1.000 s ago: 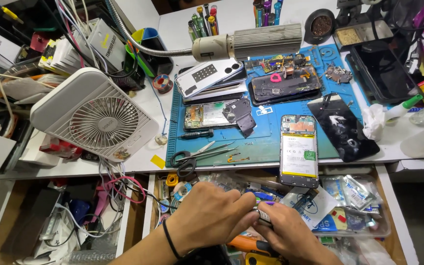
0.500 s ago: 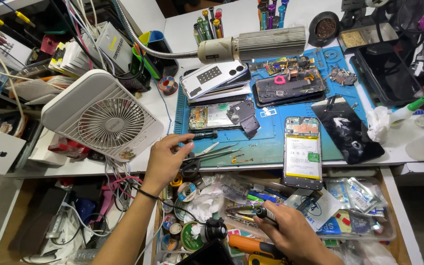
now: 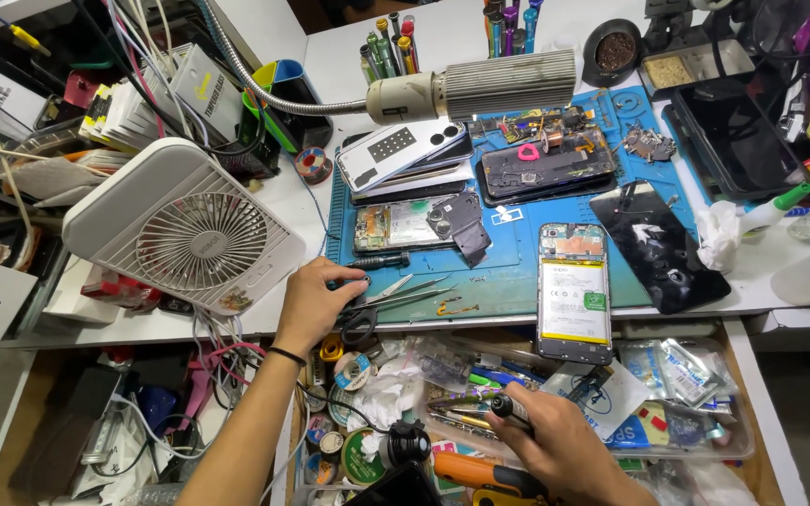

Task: Disassembling a mobile phone to remove internal components like the motherboard and battery using specialized tools.

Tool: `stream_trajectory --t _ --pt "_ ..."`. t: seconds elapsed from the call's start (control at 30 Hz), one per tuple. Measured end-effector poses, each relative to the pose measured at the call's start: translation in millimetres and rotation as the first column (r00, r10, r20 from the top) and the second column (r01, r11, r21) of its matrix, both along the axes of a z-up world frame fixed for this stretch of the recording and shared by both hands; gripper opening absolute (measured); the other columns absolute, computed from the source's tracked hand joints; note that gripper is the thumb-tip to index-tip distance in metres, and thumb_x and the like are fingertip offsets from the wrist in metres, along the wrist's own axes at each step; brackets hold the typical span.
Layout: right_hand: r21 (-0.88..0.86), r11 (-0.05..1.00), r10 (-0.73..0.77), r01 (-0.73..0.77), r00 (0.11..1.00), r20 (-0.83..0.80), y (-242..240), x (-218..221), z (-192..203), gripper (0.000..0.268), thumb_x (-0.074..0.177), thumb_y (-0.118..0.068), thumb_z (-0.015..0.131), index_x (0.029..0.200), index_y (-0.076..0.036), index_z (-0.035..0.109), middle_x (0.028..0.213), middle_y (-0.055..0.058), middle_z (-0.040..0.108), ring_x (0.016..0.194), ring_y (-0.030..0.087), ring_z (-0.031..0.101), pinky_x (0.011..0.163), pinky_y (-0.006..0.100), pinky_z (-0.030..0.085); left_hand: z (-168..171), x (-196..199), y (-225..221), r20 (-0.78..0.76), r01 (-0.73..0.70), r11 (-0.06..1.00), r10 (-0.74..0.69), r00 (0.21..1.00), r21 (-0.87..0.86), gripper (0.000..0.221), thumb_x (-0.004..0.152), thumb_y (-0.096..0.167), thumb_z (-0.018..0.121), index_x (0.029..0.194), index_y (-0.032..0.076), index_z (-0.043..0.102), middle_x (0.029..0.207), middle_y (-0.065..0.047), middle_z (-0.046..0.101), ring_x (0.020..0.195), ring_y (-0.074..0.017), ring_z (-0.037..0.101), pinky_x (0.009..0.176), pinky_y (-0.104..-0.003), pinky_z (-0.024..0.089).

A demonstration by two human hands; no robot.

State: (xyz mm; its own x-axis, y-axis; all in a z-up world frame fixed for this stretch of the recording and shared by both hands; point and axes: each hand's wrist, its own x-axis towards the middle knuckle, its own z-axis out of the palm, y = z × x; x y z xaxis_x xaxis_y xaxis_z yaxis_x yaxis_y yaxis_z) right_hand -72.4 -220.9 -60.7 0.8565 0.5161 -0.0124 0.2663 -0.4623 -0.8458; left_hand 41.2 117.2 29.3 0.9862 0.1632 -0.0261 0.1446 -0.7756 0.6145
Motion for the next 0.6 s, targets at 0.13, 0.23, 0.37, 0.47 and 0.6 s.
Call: stream_trajectory --t 0.13,0.23,0.37,0.47,0.6 --pt "-0.007 1.000 -0.008 0.008 1.000 0.007 1 0 2 0.032 0.100 -0.034 0.067 0.081 -0.017 0.048 0.064 0.001 0.059 0.057 0.018 0.052 0.056 0.034 0.039 12 -3 3 -0.008 0.014 1.000 -0.014 1.000 0.011 0.023 0.083 0.028 0.081 0.103 0.018 0.085 0.088 0.000 0.070 0.086 -0.0171 0.066 0.081 -0.033 0.051" --pt "0.052 0.998 -0.018 0.019 1.000 -0.022 0 0 4 0.033 0.102 -0.036 0.065 0.079 -0.017 0.049 0.062 0.000 0.056 0.054 0.016 0.049 0.055 0.033 0.037 33 -17 -9 -0.029 -0.015 0.997 0.017 0.999 0.075 0.033 0.083 0.027 0.081 0.116 0.020 0.081 0.086 0.002 0.069 0.080 -0.0150 0.064 0.079 -0.031 0.051" --pt "0.194 0.980 -0.018 0.038 0.994 -0.105 2 -1 11 0.038 0.104 -0.041 0.054 0.076 -0.016 0.052 0.063 -0.003 0.051 0.053 0.012 0.045 0.052 0.030 0.037 48 -68 -62 0.110 0.221 0.970 -0.210 0.972 -0.104 0.037 0.085 0.022 0.078 0.121 0.015 0.074 0.093 -0.003 0.077 0.073 -0.0094 0.064 0.066 -0.019 0.059" --pt "0.277 0.961 0.008 0.010 0.998 -0.064 6 1 25 0.033 0.104 -0.040 0.053 0.085 -0.013 0.059 0.069 -0.001 0.056 0.058 0.013 0.052 0.054 0.031 0.041 57 -111 -118 0.123 0.477 0.817 -0.464 0.877 -0.323 0.046 0.082 0.018 0.080 0.126 0.011 0.069 0.107 -0.009 0.076 0.088 -0.0144 0.072 0.078 -0.022 0.063" --pt "0.360 0.930 0.042 -0.075 0.994 0.100 4 -2 14 0.014 0.095 -0.016 0.056 0.100 -0.008 0.066 0.089 0.004 0.070 0.073 0.019 0.069 0.063 0.033 0.053 42 -135 -157 0.181 0.460 0.782 -0.424 0.887 -0.421 0.034 0.087 0.009 0.078 0.121 0.010 0.073 0.100 -0.008 0.072 0.080 -0.0155 0.066 0.066 -0.027 0.056"
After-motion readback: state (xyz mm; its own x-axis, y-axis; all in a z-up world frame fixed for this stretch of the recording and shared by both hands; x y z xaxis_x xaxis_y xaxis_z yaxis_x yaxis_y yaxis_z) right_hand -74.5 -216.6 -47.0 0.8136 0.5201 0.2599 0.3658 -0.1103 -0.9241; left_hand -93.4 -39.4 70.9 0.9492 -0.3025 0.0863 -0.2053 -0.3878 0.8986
